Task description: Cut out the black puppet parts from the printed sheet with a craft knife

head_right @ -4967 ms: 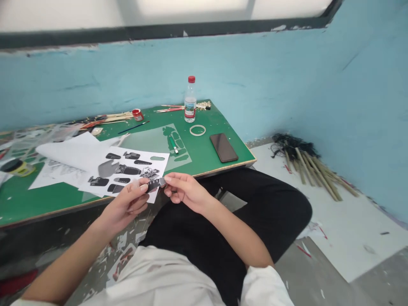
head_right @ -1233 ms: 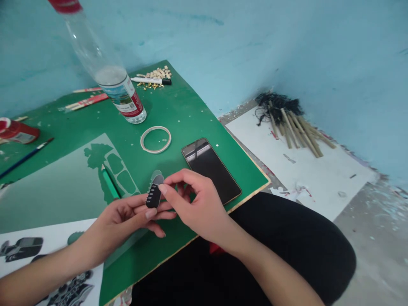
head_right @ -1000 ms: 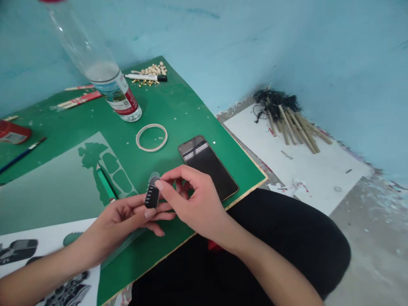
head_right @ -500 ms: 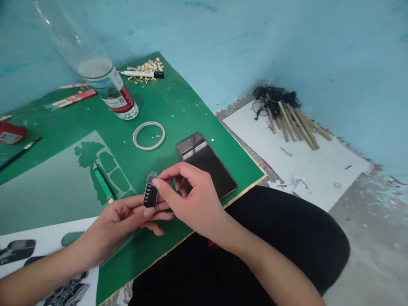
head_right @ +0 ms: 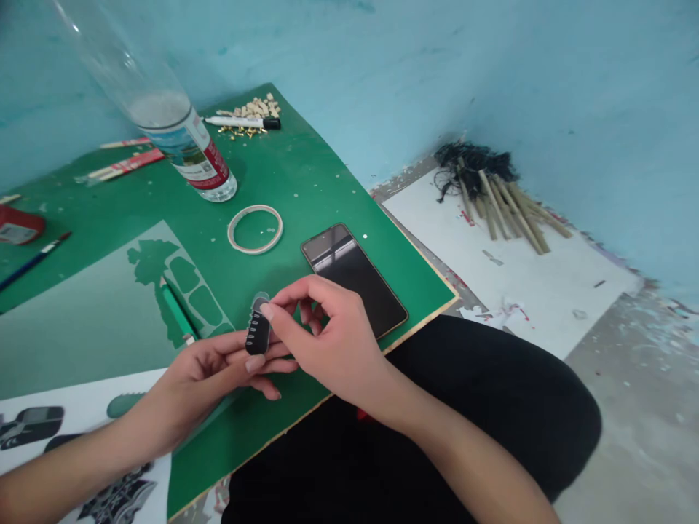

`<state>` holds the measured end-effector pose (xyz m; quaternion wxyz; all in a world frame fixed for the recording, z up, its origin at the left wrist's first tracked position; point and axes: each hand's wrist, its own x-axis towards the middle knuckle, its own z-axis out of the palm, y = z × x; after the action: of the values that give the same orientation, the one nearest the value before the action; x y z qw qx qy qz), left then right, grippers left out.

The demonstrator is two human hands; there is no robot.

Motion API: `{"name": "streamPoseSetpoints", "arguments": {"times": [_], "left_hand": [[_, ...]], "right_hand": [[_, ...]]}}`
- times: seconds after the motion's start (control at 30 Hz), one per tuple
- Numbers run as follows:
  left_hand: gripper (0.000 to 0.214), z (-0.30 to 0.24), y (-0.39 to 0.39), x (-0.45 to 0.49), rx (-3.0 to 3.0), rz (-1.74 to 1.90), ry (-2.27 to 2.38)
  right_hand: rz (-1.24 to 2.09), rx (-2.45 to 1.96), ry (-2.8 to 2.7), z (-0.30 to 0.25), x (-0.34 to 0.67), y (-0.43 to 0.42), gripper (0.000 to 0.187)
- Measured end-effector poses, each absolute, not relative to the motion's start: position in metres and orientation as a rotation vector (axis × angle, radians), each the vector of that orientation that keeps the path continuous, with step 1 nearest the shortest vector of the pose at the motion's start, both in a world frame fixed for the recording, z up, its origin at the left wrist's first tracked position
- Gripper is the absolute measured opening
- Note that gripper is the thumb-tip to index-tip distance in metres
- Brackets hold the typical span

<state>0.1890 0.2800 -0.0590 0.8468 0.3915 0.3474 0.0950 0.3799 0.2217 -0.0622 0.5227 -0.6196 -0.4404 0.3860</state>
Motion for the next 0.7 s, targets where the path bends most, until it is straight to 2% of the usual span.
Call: {"name": "streamPoseSetpoints", "arguments": {"times": [0.7], "left_hand": [[0.022,-0.0563,0.2833,0.1929,0.835,0.191,0.714]], "right_hand": [[0.947,-1.466,-1.057,-0.0596,0.3809,0.2220,0.013]]}}
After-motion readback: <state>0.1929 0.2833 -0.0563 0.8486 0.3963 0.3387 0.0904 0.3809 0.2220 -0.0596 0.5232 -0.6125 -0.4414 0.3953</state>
